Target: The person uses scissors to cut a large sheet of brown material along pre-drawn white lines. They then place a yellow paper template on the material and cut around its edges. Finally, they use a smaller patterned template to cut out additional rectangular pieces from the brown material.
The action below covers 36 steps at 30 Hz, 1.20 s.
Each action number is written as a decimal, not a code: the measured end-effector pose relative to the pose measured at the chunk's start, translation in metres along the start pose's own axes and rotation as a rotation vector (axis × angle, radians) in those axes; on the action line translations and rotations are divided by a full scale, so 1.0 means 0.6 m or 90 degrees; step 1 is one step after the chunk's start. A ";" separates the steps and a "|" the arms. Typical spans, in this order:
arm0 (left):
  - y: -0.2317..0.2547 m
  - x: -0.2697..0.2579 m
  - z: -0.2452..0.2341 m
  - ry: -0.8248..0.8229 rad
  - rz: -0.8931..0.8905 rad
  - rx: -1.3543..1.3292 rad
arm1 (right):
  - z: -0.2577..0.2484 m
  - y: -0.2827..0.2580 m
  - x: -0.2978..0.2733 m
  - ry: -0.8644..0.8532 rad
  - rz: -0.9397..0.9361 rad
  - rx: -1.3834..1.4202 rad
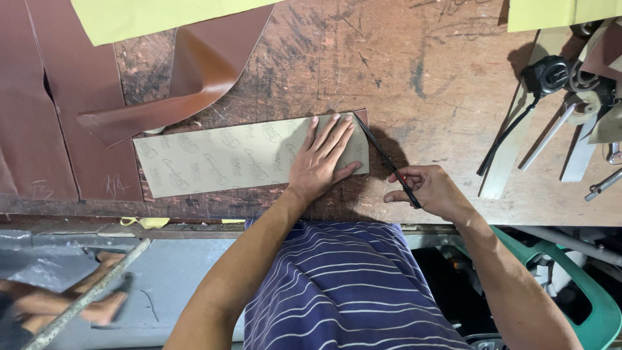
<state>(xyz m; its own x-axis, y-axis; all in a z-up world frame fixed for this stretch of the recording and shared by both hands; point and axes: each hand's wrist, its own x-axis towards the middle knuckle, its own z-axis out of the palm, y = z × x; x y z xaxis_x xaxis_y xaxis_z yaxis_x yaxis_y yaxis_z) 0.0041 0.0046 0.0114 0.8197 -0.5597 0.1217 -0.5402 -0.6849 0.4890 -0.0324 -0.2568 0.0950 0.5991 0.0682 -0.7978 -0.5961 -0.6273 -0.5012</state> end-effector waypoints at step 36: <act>-0.218 0.075 -0.103 0.061 -0.246 0.177 | 0.125 -0.116 0.069 0.409 -0.246 -0.123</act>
<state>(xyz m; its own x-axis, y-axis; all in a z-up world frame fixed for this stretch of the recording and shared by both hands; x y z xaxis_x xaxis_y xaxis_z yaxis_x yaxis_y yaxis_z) 0.1232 0.0979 0.0063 0.9772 -0.2030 0.0626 -0.2124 -0.9403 0.2658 -0.0060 -0.1521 0.0720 0.9732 -0.1177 -0.1974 -0.2138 -0.7785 -0.5901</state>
